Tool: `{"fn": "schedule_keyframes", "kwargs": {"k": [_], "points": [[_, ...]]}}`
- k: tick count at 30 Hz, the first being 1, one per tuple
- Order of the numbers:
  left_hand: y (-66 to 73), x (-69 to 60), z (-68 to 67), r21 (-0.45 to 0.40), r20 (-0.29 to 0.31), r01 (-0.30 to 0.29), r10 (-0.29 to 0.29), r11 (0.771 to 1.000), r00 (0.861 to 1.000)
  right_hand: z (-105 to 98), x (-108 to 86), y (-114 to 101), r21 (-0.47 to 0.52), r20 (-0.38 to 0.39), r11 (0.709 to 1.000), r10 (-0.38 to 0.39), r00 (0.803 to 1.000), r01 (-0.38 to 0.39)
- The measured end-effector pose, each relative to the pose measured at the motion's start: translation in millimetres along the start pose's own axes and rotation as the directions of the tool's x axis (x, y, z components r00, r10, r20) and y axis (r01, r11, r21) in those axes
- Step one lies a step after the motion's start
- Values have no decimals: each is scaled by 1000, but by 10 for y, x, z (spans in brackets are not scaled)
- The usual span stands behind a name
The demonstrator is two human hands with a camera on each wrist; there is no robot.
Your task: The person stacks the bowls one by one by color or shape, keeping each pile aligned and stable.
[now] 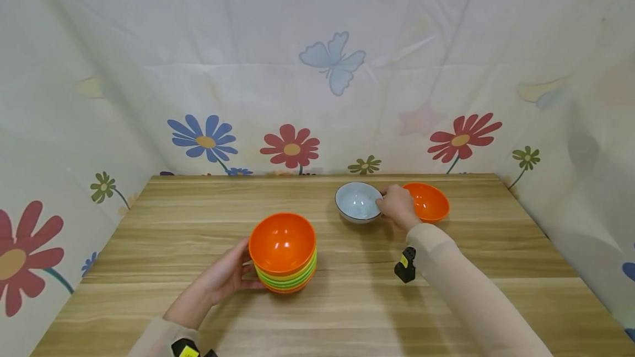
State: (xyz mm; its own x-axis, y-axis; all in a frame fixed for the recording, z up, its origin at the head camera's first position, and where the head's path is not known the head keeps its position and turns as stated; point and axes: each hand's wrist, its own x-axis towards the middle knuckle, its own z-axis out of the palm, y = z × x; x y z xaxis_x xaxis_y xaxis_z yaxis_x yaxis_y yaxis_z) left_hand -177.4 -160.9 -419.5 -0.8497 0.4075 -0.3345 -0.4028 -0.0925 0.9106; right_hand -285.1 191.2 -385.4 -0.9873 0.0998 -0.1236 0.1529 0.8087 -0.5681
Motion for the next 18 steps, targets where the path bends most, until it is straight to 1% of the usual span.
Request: {"fn": "schedule_keyframes", "kwargs": {"k": [11,18], "points": [[-3,10,-7,4,-1,0,0,1000,1000,23,14,-3,11,6,1000,11,1000,-11],[10,5,1,18,-15,13,-13,1000,1000,34,19,-4,-22,-16,1000,11,1000,-12]]}}
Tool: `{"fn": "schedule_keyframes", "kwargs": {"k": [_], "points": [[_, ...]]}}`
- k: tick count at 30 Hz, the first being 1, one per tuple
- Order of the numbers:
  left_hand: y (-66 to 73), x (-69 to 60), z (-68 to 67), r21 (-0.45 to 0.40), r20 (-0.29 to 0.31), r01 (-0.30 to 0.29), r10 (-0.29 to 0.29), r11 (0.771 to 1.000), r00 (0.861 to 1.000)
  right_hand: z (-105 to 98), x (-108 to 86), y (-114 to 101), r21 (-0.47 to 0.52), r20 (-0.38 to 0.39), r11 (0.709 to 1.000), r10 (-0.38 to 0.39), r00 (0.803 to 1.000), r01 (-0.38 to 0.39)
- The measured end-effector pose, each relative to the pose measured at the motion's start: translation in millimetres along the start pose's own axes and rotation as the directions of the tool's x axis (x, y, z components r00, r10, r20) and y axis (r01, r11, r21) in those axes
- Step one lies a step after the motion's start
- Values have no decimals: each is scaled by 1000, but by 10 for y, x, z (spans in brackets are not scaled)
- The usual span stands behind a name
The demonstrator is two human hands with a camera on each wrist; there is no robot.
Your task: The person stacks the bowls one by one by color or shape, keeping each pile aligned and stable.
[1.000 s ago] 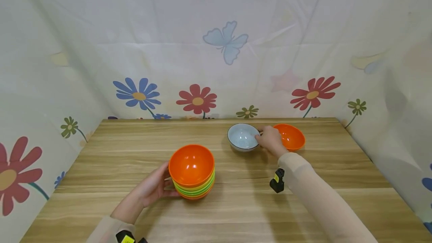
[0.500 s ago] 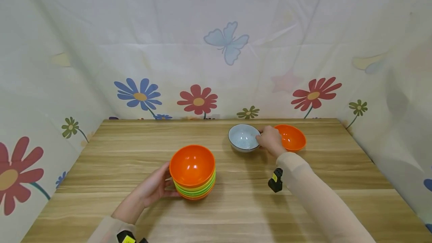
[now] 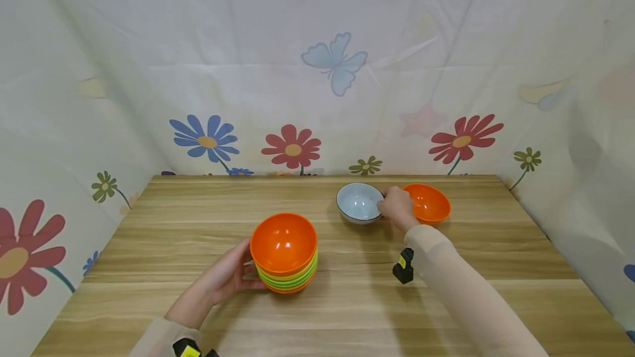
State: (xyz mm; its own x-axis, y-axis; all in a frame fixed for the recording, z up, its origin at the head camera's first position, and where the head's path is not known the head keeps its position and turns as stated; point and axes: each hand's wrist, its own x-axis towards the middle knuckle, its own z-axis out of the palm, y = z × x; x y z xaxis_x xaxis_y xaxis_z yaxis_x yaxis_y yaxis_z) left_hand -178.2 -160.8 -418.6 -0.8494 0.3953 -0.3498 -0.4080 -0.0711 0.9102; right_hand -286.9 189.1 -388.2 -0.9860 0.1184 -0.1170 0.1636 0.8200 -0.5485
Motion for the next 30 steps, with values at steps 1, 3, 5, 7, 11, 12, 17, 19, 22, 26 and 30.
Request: {"fn": "schedule_keyframes", "kwargs": {"k": [1,3,5,7,11,12,17,19,22,26,30], "points": [[-1,0,1,0,1,0,0,1000,1000,1,0,1,0,-2,1000,1,1000,-1],[-3,0,1,-2,3,1,-1,1000,1000,5,-1,3,0,-6,1000,3,1000,-3],[-5,1,0,-5,4,0,0,1000,1000,7,0,3,8,-6,1000,9,1000,-9],[-6,2,-1,-8,4,0,0,1000,1000,9,1,2,14,-5,1000,17,1000,-17],[-6,1,-2,-15,3,4,-4,1000,1000,7,6,-4,24,-3,999,33,999,-33],[-6,1,-1,-15,3,4,-4,1000,1000,8,8,-6,26,-2,999,36,999,-36],[-6,1,-4,-14,-1,6,-6,1000,1000,10,25,-3,25,3,999,42,999,-42],[-6,2,-8,-16,-1,5,-6,1000,1000,15,32,0,33,8,998,46,999,-46],[-8,3,-12,-14,-2,5,-5,1000,1000,17,40,4,39,10,998,47,999,-47],[-9,7,-16,-12,2,5,-5,1000,1000,12,49,7,20,-3,999,43,999,-43],[-8,5,-16,-8,2,3,-3,1000,1000,16,57,11,9,-7,999,33,999,-33]]}}
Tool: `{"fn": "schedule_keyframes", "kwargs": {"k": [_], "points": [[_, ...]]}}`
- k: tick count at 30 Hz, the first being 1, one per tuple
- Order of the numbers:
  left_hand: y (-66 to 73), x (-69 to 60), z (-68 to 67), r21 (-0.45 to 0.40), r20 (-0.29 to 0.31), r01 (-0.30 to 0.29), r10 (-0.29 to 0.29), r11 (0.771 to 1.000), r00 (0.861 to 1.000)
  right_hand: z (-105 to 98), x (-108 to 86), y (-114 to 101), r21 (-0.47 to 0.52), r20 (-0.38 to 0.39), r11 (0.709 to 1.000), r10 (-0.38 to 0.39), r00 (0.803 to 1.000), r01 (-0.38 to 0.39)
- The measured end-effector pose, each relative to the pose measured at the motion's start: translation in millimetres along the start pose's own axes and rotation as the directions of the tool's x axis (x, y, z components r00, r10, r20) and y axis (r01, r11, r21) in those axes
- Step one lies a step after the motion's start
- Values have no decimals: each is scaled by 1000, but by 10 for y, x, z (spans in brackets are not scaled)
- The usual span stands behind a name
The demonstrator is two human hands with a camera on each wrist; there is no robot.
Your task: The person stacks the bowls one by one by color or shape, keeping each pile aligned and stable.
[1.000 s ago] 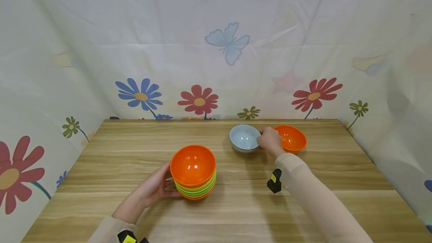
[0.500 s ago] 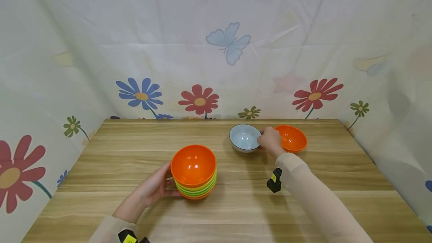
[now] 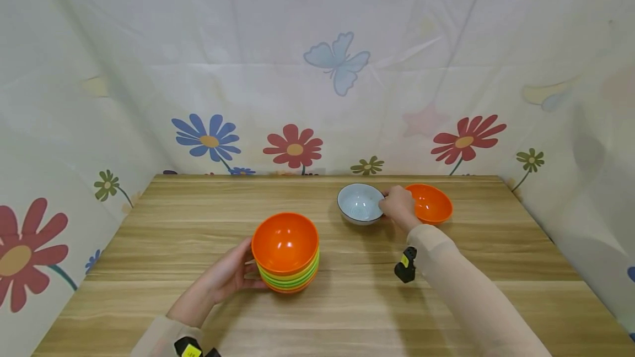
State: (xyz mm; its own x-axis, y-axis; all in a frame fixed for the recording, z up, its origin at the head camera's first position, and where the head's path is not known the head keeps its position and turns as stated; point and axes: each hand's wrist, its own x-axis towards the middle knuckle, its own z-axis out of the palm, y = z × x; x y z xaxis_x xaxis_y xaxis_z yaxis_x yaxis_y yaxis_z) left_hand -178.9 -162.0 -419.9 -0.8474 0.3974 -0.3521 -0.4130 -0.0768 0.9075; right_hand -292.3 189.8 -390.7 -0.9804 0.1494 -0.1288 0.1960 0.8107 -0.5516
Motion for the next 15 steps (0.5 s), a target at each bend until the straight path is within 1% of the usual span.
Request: {"fn": "schedule_keyframes", "kwargs": {"k": [8,15], "points": [[0,-1,4,4,-4,-4,4,1000,1000,-5,-1,16,24,15,999,-36,999,35],[-6,-3,2,8,-2,-7,7,1000,1000,-12,-6,23,-14,10,995,-96,995,96]]}}
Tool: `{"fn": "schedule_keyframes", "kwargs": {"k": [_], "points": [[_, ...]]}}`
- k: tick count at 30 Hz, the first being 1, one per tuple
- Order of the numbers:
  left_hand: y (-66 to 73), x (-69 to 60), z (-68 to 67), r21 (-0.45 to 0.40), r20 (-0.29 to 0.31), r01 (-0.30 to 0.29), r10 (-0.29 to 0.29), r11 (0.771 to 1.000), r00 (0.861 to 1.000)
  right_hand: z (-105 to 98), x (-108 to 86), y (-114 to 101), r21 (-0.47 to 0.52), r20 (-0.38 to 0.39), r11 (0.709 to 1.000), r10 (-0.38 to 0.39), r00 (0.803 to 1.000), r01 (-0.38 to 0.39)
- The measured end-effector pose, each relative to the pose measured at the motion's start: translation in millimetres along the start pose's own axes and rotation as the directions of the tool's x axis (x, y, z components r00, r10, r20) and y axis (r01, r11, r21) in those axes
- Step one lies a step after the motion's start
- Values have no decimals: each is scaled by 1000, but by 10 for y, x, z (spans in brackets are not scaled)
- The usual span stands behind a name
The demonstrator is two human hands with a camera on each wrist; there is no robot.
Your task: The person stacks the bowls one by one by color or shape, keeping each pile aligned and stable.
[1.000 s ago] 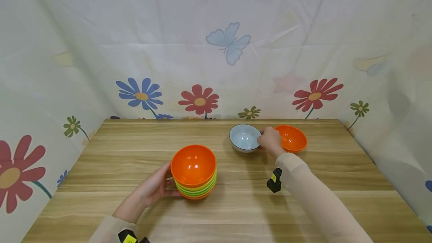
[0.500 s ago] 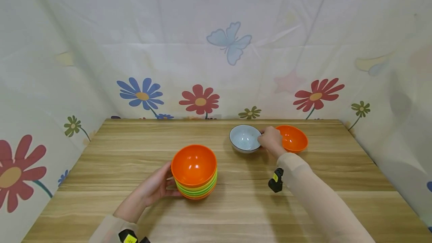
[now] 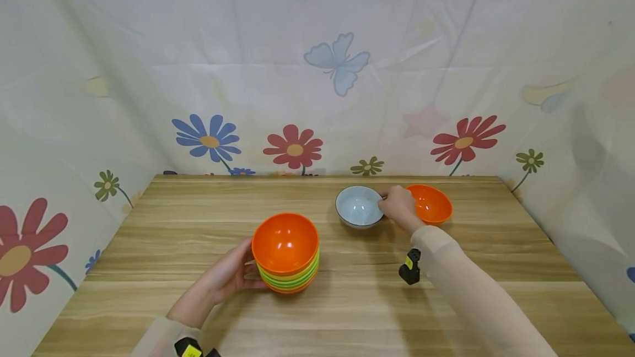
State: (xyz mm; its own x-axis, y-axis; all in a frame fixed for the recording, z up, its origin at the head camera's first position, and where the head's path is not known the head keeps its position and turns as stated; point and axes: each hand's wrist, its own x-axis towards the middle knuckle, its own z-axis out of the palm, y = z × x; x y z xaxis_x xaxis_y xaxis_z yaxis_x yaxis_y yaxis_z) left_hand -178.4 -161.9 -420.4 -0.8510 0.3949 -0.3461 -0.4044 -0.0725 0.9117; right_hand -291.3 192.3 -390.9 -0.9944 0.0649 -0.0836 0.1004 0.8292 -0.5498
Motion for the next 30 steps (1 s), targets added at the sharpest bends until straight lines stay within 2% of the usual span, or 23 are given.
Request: {"fn": "schedule_keyframes", "kwargs": {"k": [13,24,30], "points": [[6,-9,10,3,-1,0,0,1000,1000,-23,-21,-12,-24,16,997,-66,998,67],[7,-14,12,6,-5,0,0,1000,1000,-110,-46,-75,35,62,995,-90,994,88],[12,-15,14,5,-3,-2,2,1000,1000,-172,-58,-123,16,68,991,-131,989,130]]}}
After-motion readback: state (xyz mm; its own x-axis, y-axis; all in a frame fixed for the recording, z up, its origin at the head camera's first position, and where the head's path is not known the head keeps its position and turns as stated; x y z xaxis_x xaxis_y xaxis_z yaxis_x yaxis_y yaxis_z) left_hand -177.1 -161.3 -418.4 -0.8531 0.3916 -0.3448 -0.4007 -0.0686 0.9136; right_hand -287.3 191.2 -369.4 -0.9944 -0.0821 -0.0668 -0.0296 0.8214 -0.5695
